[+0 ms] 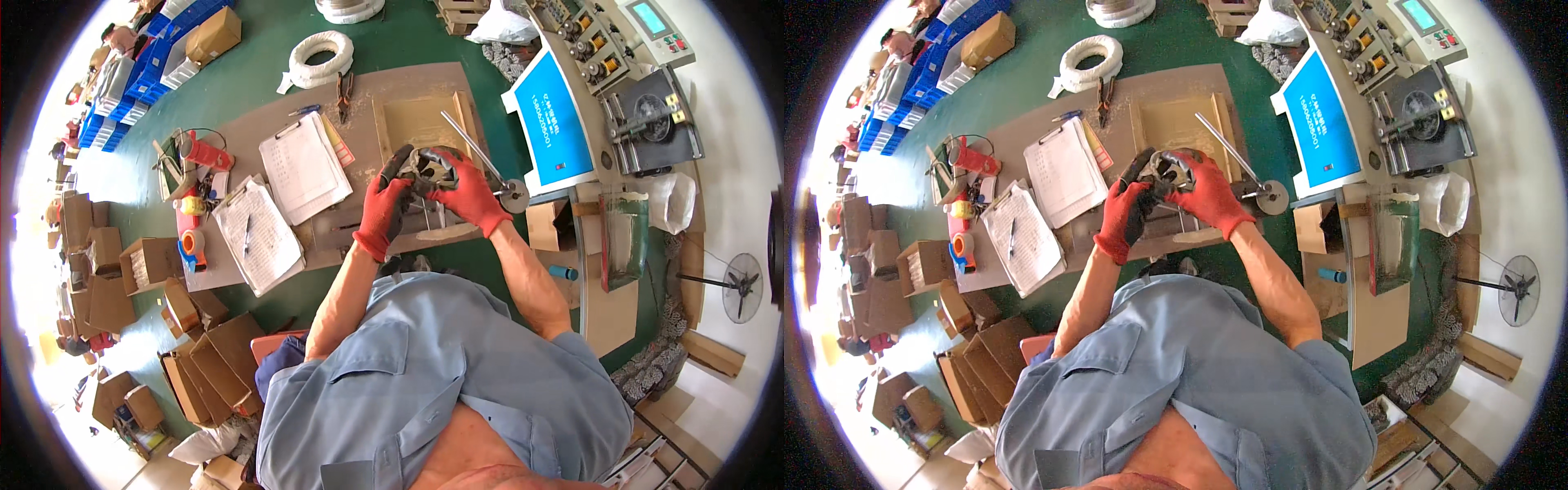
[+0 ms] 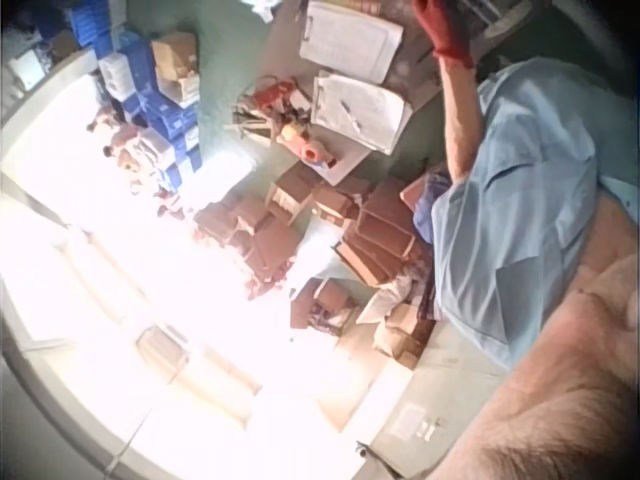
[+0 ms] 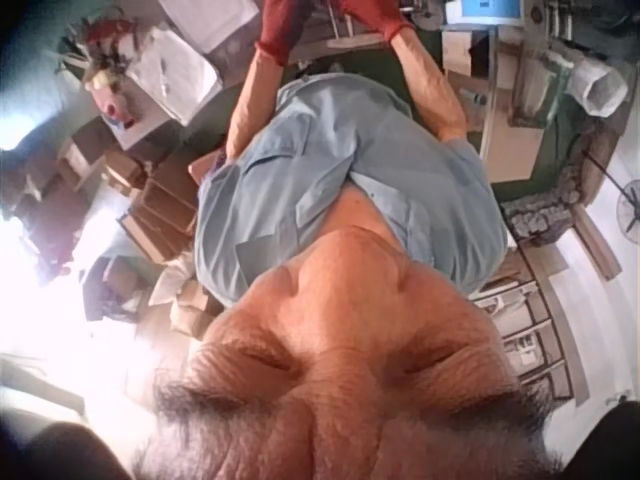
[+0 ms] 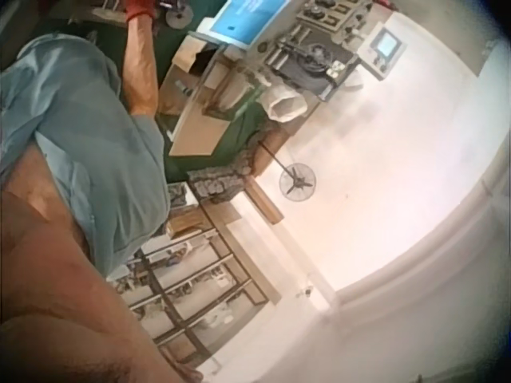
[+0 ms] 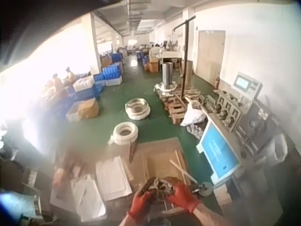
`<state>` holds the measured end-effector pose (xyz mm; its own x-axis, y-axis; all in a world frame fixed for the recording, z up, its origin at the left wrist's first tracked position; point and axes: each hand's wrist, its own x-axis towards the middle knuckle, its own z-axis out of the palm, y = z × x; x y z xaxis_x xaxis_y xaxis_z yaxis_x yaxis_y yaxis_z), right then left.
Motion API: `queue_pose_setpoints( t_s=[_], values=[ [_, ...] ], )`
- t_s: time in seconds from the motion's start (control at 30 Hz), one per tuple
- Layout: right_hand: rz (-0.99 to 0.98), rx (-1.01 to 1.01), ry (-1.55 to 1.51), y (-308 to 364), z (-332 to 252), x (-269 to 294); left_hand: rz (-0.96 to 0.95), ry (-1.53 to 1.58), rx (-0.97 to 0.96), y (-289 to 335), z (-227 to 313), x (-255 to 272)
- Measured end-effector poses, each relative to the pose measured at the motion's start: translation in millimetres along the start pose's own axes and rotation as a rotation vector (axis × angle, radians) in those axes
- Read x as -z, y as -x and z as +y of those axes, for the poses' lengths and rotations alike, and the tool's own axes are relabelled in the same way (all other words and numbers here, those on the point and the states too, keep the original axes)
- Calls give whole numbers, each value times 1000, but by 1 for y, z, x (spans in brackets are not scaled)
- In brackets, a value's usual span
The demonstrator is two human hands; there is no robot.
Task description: The person operates a machine to cut a metal rod, then moves to a workbench to manually assemble a metal component using pliers and a clamp. They insert a small metal piece into a larger assembly and secure it.
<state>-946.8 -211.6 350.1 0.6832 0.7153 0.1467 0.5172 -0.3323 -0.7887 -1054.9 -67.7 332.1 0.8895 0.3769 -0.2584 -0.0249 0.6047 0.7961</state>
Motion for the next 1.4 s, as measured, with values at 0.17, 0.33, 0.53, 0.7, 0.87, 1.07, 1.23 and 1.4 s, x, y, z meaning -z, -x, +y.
queue_pose_setpoints(
  t_s=[0.17, 0.33, 0.53, 0.7, 0.87, 1.07, 1.23, 1.4],
  values=[
    [-11, 32, 134, -27, -9, -15, -149, 104, 17, -21, 12, 11],
    [-23, -110, 57, -46, 4, -22, -194, -241, -29, -48, 11, 49],
    [-185, -220, -256, -58, 17, 6, -100, -492, -218, -55, 49, 52],
    [-346, -273, -476, -70, 8, 30, -298, -847, -406, -54, 49, 14],
    [-400, -248, -452, -68, 34, 55, -146, -753, -255, -61, 33, -11],
    [-201, -159, -66, -64, 51, 90, 8, -374, -228, -70, 20, -38],
    [393, 10, 297, -54, 64, 109, 101, -408, -297, -82, 9, -45],
    [160, 93, -20, -35, 25, 104, 97, -546, -340, -91, -2, -48]
  ],
)
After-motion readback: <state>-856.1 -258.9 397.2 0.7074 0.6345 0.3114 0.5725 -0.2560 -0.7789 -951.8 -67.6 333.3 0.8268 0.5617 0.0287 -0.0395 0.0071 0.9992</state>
